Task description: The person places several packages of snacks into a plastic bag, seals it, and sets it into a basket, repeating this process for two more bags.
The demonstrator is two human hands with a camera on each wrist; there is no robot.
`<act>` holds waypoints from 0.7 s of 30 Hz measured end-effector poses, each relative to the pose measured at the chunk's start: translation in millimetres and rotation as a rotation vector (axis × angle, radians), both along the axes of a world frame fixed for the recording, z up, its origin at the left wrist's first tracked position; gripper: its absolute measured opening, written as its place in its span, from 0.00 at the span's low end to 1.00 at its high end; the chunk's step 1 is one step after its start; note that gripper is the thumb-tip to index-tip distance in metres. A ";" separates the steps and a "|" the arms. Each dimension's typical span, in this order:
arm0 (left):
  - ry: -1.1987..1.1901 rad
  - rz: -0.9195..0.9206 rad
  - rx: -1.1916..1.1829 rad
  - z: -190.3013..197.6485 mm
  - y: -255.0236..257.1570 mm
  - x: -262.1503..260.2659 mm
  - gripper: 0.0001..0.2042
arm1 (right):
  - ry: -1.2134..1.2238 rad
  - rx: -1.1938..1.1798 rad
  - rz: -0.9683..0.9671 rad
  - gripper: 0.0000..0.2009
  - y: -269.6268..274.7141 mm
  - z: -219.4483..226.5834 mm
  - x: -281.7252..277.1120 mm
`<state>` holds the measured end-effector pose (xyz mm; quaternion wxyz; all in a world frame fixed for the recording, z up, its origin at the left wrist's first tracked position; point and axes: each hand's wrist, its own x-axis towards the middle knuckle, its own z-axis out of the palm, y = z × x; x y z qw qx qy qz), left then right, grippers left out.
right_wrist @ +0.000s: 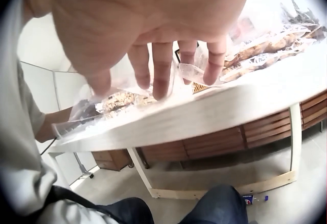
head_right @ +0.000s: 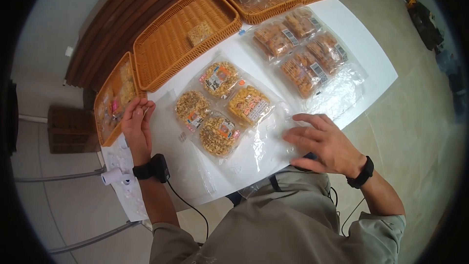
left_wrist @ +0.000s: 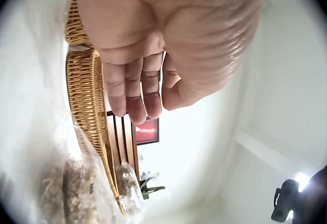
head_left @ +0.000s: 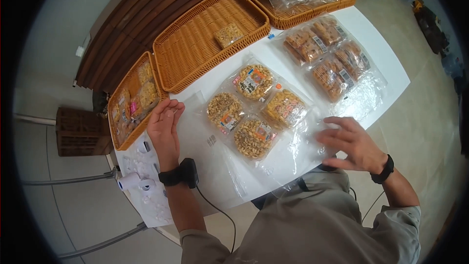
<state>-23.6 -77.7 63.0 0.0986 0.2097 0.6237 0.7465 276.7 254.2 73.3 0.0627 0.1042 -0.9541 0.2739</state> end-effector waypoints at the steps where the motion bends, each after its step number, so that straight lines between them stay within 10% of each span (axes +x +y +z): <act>1: 0.026 -0.030 -0.035 2.8 -1.4 2.8 0.13 | 0.048 -0.025 -0.028 0.21 1.9 -1.7 -1.3; 6: 0.102 -0.084 -0.202 6.9 11.3 15.9 0.13 | 0.288 -0.089 -0.180 0.16 -9.5 11.3 -34.6; 16: 0.515 -0.105 -0.680 2.7 32.8 34.4 0.09 | 0.019 0.024 -0.394 0.20 -24.8 37.5 -38.5; 21: 0.362 -0.120 -0.580 -1.6 28.9 30.8 0.09 | -0.014 0.055 -0.309 0.20 -21.5 56.5 -39.4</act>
